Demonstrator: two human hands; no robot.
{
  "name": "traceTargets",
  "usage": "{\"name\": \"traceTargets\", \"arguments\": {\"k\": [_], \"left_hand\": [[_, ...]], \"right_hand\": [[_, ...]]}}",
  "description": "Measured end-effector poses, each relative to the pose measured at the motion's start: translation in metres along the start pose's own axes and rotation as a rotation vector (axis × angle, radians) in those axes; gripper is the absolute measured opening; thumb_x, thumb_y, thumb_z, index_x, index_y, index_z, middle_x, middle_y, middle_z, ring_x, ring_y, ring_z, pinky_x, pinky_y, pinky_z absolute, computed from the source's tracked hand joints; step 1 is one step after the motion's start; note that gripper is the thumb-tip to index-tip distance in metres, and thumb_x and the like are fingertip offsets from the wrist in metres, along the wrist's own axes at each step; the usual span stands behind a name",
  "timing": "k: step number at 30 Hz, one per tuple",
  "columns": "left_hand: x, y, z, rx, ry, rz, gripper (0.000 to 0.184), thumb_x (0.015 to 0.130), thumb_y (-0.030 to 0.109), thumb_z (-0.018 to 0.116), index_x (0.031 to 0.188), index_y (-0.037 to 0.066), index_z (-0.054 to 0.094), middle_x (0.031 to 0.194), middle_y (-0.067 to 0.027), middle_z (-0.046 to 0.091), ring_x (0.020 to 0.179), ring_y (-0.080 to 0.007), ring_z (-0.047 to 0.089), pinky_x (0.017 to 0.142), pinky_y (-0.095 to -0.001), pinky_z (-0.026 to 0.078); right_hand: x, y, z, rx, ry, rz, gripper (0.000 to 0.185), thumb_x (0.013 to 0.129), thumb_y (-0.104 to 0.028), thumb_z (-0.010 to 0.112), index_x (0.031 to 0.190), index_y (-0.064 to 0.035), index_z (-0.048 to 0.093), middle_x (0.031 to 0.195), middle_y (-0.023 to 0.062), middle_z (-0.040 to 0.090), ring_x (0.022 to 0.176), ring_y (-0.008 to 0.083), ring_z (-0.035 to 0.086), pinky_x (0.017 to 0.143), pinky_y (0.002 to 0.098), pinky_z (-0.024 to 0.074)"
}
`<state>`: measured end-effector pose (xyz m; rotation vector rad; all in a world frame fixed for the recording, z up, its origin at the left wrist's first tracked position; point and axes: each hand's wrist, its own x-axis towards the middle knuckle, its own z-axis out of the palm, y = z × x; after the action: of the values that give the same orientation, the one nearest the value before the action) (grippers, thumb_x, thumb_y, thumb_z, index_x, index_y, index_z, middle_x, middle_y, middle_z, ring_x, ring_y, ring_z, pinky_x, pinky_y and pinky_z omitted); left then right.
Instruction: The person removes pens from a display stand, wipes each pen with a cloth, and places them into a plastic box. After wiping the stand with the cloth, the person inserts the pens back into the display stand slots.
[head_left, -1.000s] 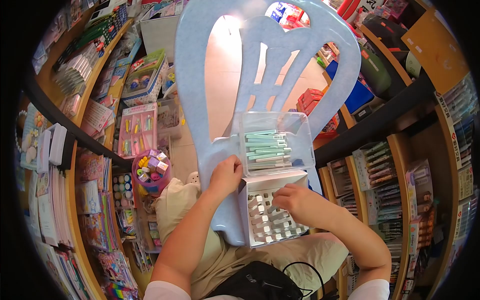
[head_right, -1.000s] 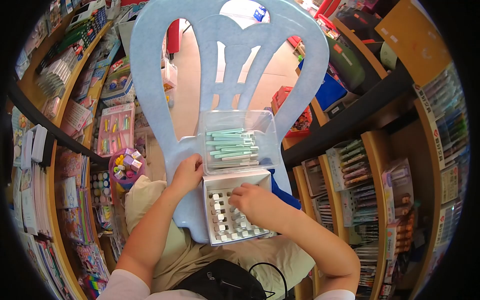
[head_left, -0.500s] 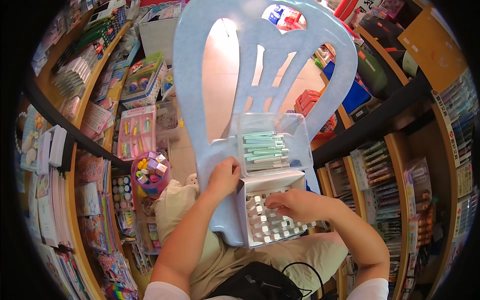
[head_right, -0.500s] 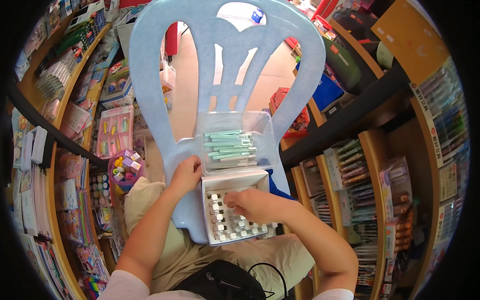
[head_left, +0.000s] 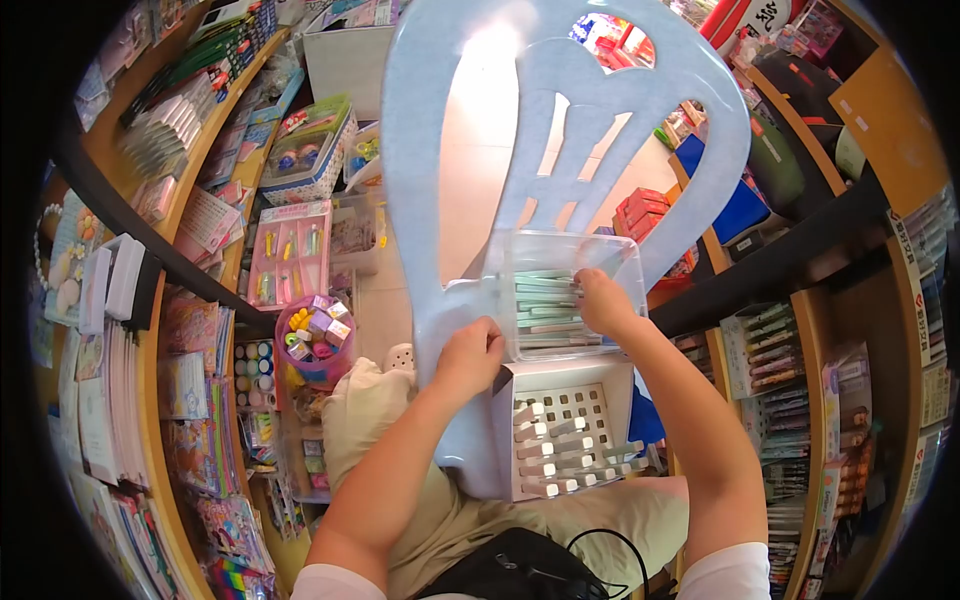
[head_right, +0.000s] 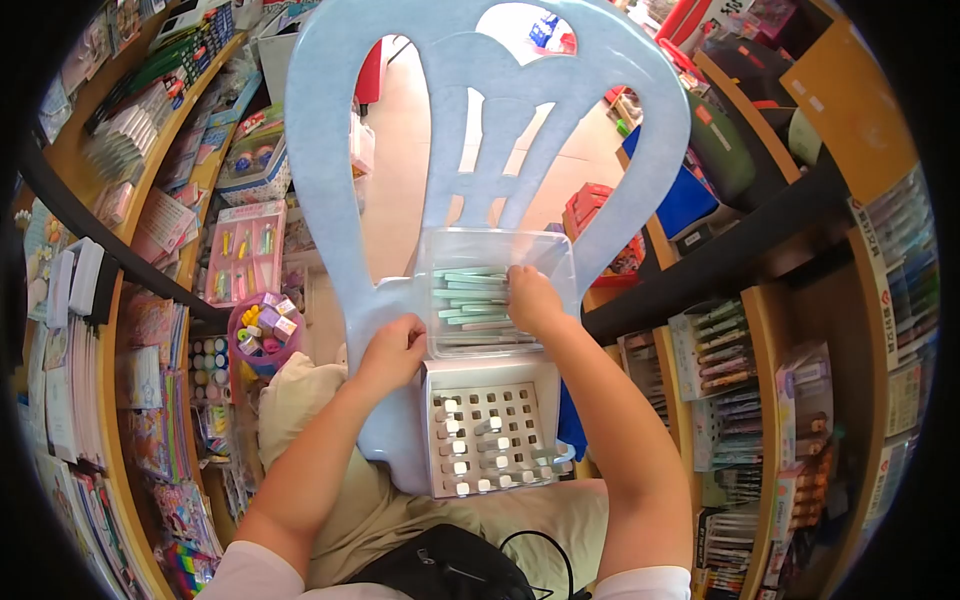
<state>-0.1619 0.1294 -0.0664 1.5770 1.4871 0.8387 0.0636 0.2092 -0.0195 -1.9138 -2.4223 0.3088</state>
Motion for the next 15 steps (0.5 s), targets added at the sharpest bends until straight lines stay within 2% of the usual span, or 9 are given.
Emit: {"name": "traceTargets", "arguments": {"k": [1, 7, 10, 15], "left_hand": [[0.000, -0.001, 0.001, -0.012, 0.024, 0.025, 0.013, 0.082, 0.012, 0.058, 0.086, -0.001, 0.058, 0.076, -0.0164, 0.063, 0.069, -0.0285, 0.062, 0.064, -0.0362, 0.048], [0.002, 0.002, 0.002, -0.012, 0.011, 0.027, 0.014, 0.083, 0.013, 0.057, 0.086, -0.001, 0.058, 0.076, -0.0168, 0.063, 0.070, -0.0285, 0.062, 0.065, -0.0363, 0.048], [0.001, 0.005, -0.001, -0.026, -0.037, -0.024, 0.014, 0.083, 0.015, 0.055, 0.088, 0.003, 0.059, 0.083, -0.0174, 0.064, 0.082, -0.0360, 0.061, 0.072, -0.0445, 0.048], [-0.001, 0.005, -0.001, -0.007, -0.028, -0.027, 0.014, 0.083, 0.016, 0.055, 0.087, 0.003, 0.059, 0.082, -0.0173, 0.064, 0.080, -0.0360, 0.061, 0.071, -0.0446, 0.048]], "right_hand": [[0.002, -0.007, 0.000, -0.029, -0.070, 0.058, 0.028, 0.078, -0.006, 0.061, 0.103, 0.0005, 0.050, 0.109, 0.0214, 0.055, 0.098, 0.0384, 0.057, 0.079, 0.0462, 0.0482], [0.002, -0.008, 0.000, 0.047, -0.067, 0.047, 0.040, 0.068, -0.010, 0.075, 0.099, -0.0001, 0.052, 0.102, 0.0198, 0.056, 0.092, 0.0382, 0.059, 0.077, 0.0443, 0.0485], [0.002, -0.007, -0.003, 0.117, -0.134, 0.050, 0.033, 0.066, -0.009, 0.077, 0.091, 0.0004, 0.057, 0.096, 0.0193, 0.059, 0.087, 0.0361, 0.060, 0.074, 0.0410, 0.0488], [-0.011, -0.011, -0.017, 0.353, -0.050, 0.033, 0.020, 0.072, -0.008, 0.072, 0.086, 0.0029, 0.063, 0.080, 0.0169, 0.063, 0.074, 0.0286, 0.061, 0.068, 0.0353, 0.0471]]}}
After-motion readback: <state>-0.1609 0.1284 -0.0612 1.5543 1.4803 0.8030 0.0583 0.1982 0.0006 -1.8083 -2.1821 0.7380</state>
